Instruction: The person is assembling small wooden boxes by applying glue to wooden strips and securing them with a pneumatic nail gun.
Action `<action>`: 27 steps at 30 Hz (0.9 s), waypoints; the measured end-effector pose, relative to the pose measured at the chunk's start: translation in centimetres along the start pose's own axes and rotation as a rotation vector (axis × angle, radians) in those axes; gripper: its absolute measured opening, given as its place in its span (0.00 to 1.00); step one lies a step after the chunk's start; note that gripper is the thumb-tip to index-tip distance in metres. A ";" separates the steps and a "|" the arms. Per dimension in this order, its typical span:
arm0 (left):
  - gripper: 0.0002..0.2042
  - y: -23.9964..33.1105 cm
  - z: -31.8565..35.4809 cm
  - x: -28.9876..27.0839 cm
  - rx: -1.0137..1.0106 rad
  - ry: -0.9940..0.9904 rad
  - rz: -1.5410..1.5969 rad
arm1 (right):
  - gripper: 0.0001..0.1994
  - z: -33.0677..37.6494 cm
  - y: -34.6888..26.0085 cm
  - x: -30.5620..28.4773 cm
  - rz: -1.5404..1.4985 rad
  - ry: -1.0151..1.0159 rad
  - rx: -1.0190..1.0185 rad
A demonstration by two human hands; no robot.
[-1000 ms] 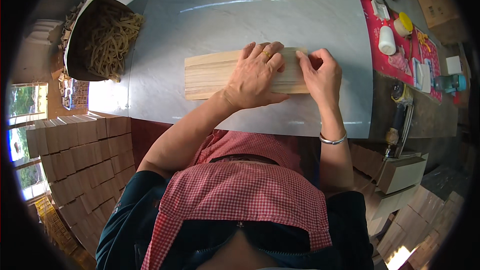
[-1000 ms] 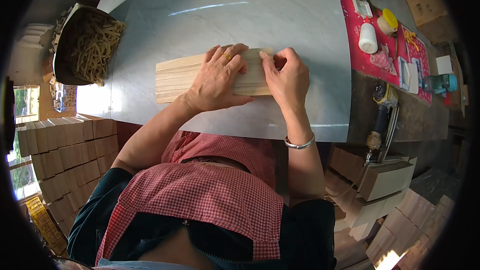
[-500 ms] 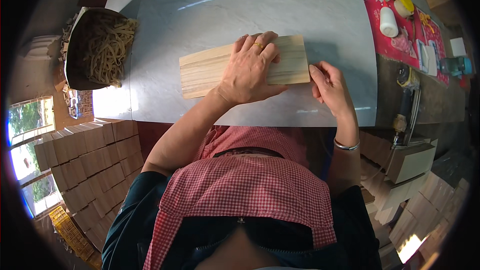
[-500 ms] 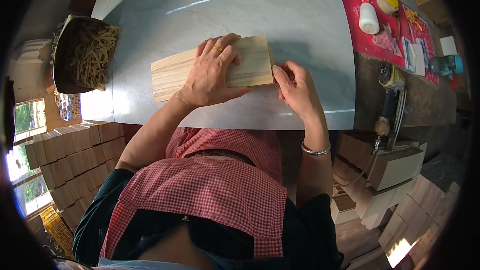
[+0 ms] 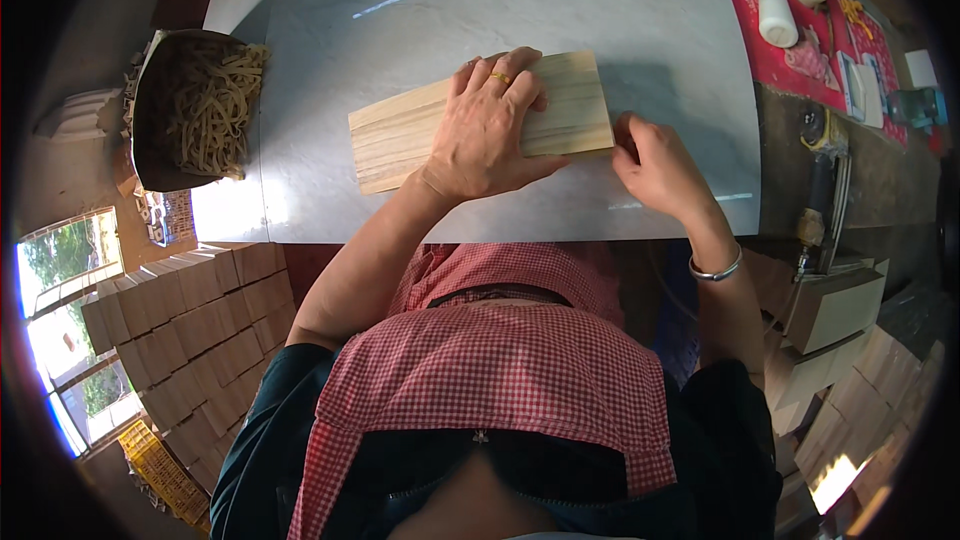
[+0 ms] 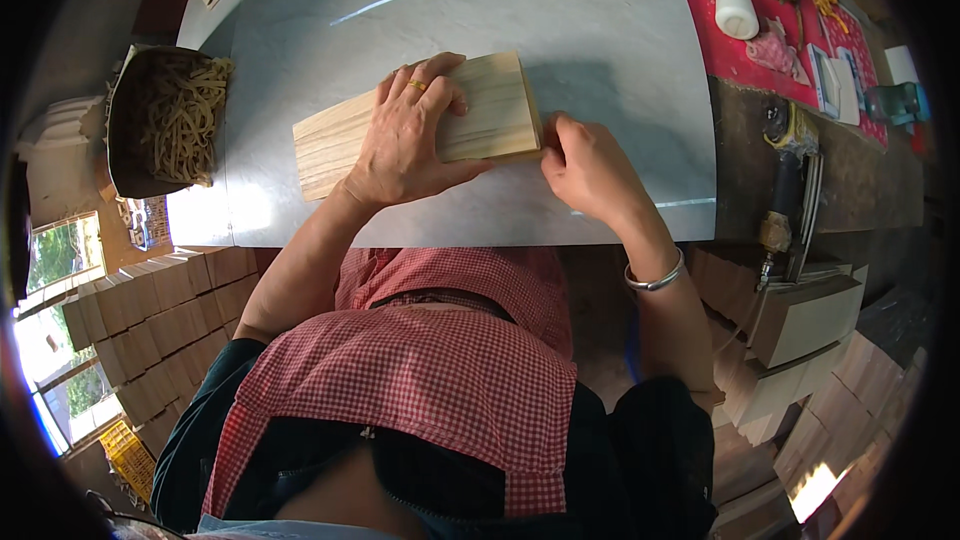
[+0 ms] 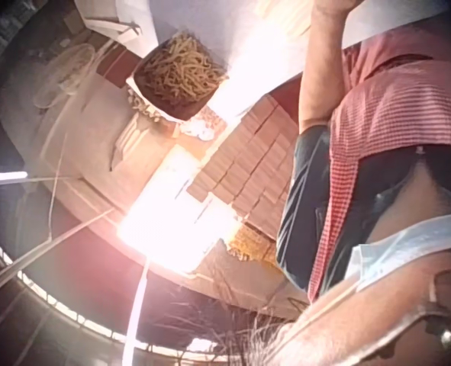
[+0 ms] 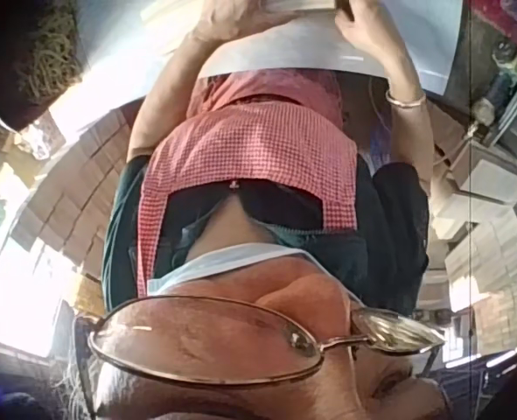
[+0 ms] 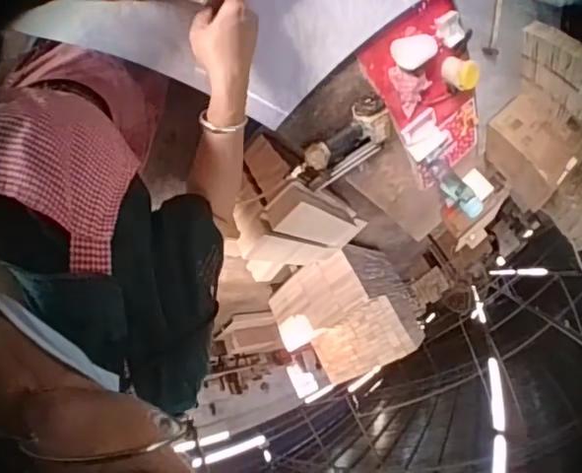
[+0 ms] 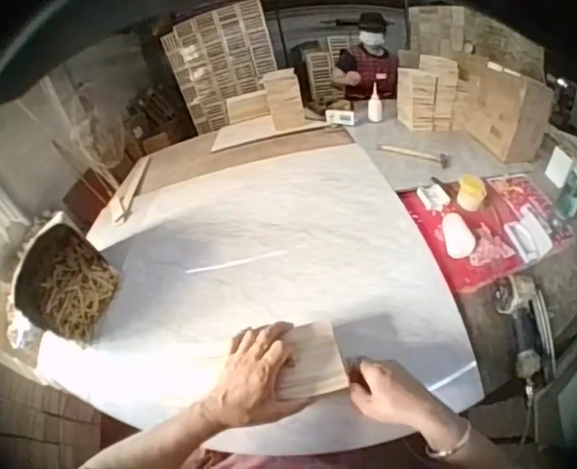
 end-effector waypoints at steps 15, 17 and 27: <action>0.30 0.9 -0.4 0.4 -0.002 0.038 0.008 | 0.07 3.6 -4.8 -0.7 0.222 0.399 -0.230; 0.29 0.9 -0.6 0.6 -0.013 0.030 0.003 | 0.06 3.3 -4.8 -0.8 0.291 0.388 -0.239; 0.26 1.3 -0.9 0.5 -0.041 0.053 0.030 | 0.06 2.2 -5.8 -1.9 0.316 0.224 -0.193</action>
Point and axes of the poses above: each hand's wrist, its own z-axis away from the middle knuckle, its own x-axis out of the palm, y = z × x, the point moved 3 cm from there along -z, towards the middle knuckle, and after that the axes turned 5 degrees about z, right-handed, at the moved point
